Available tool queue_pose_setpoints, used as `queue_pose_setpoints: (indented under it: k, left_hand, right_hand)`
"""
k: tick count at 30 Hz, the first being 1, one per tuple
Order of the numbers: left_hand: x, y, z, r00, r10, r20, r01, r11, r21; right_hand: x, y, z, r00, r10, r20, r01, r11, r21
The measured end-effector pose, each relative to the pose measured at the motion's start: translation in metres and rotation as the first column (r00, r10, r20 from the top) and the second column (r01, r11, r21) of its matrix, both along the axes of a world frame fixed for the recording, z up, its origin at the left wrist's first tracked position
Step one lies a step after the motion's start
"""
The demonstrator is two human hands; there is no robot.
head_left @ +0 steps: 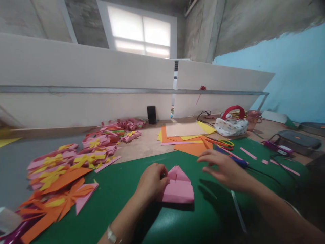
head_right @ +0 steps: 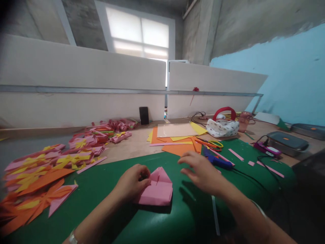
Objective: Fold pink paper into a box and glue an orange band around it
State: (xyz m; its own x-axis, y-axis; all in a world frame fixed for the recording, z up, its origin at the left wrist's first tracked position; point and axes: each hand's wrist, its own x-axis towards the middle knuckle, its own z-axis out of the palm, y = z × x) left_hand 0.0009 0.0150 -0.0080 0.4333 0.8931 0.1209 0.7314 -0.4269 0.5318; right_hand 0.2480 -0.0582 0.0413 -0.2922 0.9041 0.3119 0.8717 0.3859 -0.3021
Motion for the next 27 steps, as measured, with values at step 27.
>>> queue_pose_setpoints:
  k: [27]
  left_hand:
    - [0.017,-0.035,0.012,0.923,-0.127,0.364,0.000,0.944,0.329]
  right_hand:
    - [-0.092,0.006,-0.022,0.711,-0.100,-0.696,0.217,0.973,0.082]
